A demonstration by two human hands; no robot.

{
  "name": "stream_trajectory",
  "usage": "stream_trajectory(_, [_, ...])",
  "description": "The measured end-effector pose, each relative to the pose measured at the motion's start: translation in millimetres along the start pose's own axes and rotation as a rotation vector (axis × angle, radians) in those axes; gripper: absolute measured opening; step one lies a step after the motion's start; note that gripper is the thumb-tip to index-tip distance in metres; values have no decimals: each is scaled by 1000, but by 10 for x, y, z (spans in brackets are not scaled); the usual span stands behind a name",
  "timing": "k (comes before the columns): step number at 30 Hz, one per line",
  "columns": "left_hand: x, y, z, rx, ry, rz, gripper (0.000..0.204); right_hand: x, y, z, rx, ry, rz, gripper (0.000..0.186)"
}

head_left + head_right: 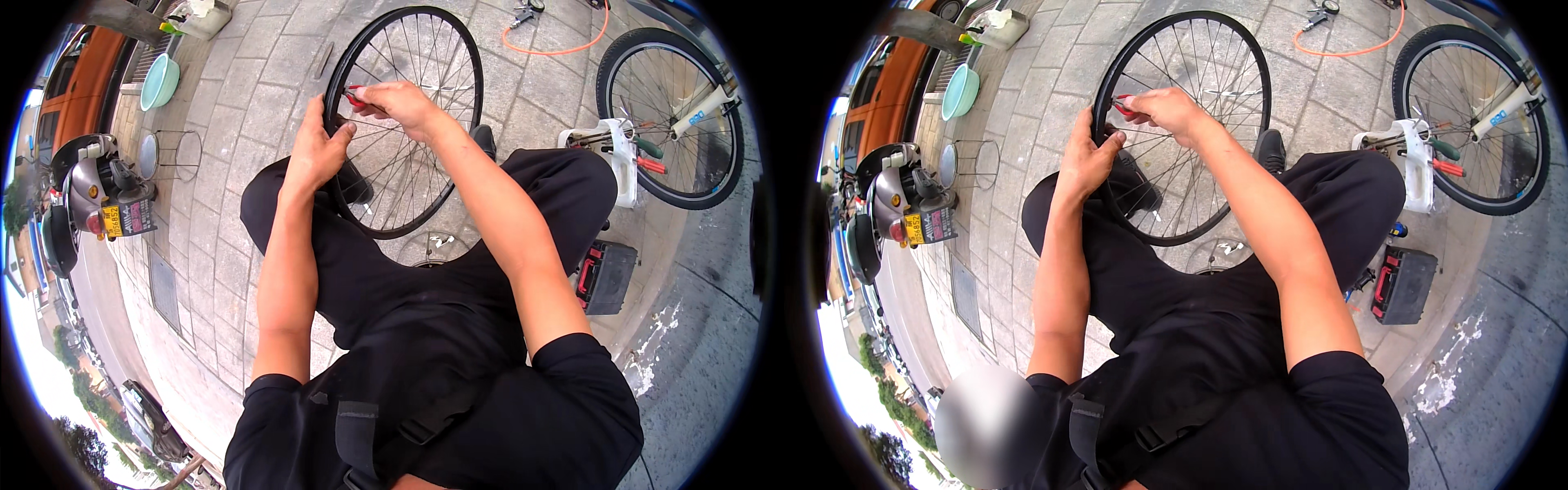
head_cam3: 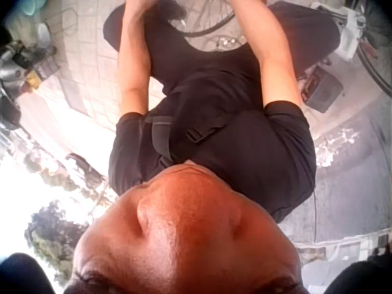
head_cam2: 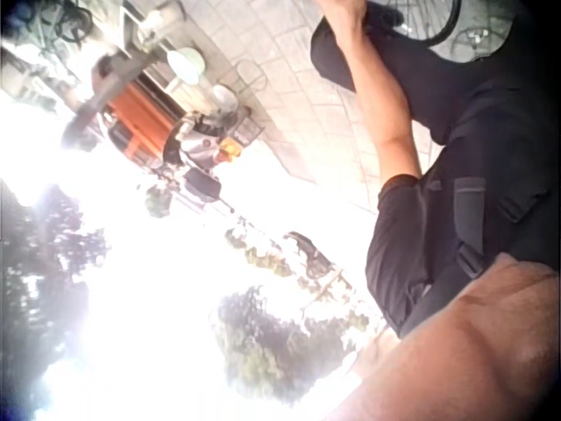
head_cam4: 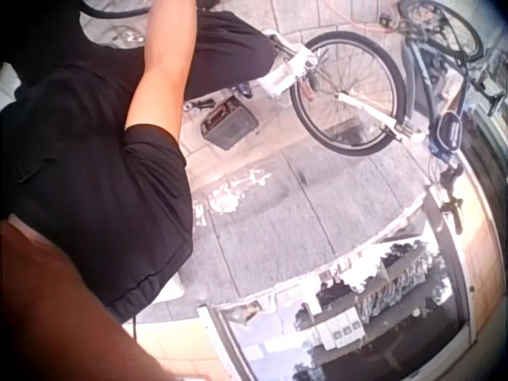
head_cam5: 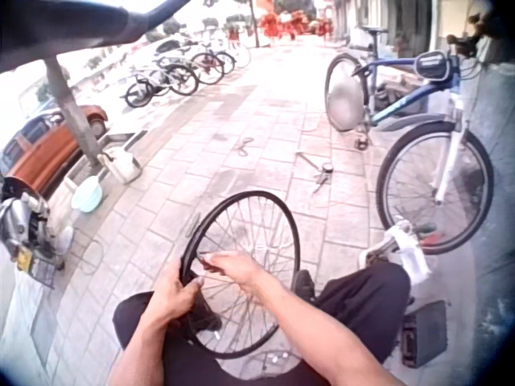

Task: The person removes a bicycle wheel, selects a tire lever from a tool bag, and uses it to pry the tire bead off the rim. They continue to work the lever around the circumference to detach the tire from the wheel.

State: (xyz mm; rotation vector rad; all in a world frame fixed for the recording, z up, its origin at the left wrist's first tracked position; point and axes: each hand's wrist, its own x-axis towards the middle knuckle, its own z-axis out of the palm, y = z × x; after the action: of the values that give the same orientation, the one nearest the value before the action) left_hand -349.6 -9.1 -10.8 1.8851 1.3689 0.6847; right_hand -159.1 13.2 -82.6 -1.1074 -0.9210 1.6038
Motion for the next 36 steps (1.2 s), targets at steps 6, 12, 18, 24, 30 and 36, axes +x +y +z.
stream_trajectory(6, [29,10,-72,-226,-133,-237,63,-302,-459,308,-330,324,-3,33])
stream_trajectory(12, [-14,47,-168,-184,-141,-238,64,-495,-49,256,-202,227,84,34])
stream_trajectory(18, [-46,36,-190,-155,-173,-200,67,-388,258,430,-369,232,-125,33])
stream_trajectory(24, [-54,23,-214,-200,-175,-249,66,-411,136,554,-210,162,3,32])
stream_trajectory(30, [-31,55,-198,37,-51,-139,39,-268,210,445,-514,121,-208,31])
stream_trajectory(36, [-12,-70,-93,201,103,14,28,-337,98,396,-21,-19,106,31])
